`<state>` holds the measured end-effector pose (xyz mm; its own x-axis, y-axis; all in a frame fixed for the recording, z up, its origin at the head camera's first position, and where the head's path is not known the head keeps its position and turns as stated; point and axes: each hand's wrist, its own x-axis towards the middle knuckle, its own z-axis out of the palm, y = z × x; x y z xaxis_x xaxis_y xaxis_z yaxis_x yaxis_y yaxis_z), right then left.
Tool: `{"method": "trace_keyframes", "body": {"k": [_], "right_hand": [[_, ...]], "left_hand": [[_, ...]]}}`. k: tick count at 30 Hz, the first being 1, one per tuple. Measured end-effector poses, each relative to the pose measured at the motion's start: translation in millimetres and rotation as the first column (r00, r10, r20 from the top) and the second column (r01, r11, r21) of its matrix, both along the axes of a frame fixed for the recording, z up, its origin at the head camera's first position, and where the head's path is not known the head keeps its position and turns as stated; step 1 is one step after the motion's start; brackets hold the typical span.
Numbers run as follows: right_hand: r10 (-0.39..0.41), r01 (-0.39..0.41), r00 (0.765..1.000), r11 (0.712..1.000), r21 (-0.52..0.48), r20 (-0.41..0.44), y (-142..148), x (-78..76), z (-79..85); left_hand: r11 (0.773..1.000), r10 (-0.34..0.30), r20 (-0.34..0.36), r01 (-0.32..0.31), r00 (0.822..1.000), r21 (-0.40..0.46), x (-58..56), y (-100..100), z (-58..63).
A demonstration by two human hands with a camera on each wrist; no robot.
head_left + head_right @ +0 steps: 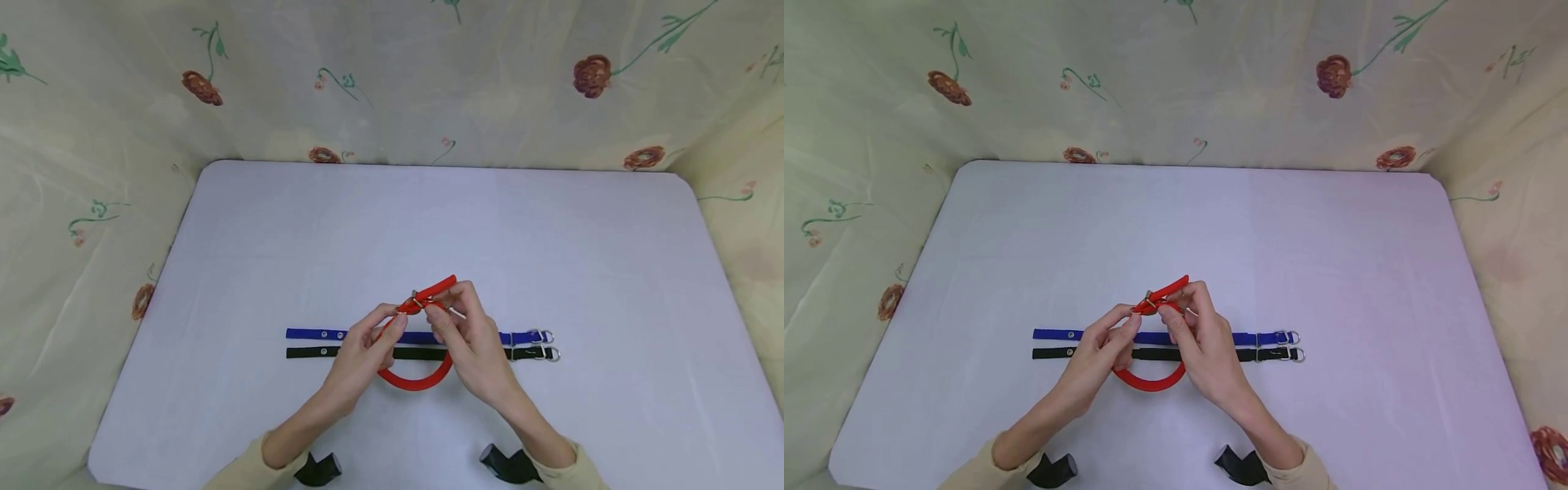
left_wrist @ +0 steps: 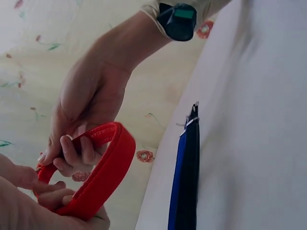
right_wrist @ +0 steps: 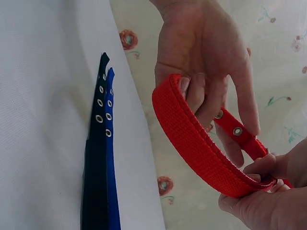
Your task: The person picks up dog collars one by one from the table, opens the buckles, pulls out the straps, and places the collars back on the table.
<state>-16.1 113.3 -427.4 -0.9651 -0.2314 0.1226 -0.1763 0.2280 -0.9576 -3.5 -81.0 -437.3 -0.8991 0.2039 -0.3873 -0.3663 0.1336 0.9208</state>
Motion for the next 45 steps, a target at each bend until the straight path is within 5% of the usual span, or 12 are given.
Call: {"method": "trace_keyframes", "body": {"k": [7,16,33,39,45], "right_hand": [[0.041,-0.042,0.999,0.998,0.043,0.03,0.7,-0.2,-0.6],[0.044,-0.046,0.999,0.997,0.065,0.028,2.1,0.5,-0.4],[-0.018,0.018,1.0,1.0,-0.008,-0.025,0.0,2.3,0.2],[0.013,-0.013,1.0,1.0,0.018,0.001,0.8,1.7,0.3],[0.033,-0.033,0.999,0.999,0.032,0.021,0.2,2.9,0.2]], "left_hand": [[0.995,-0.086,-0.096,0.08,0.992,-0.066,-2.1,-2.4,5.5],[0.994,-0.113,-0.066,0.112,0.991,-0.01,-3.0,-6.3,8.0],[0.999,-0.031,-0.001,0.03,1.0,-0.014,-0.7,-0.2,-0.5],[0.995,-0.071,-0.114,0.063,0.991,-0.071,1.0,-4.1,2.0],[1.0,-0.007,-0.132,0.009,0.991,0.014,1.2,-6.2,5.2]]}}
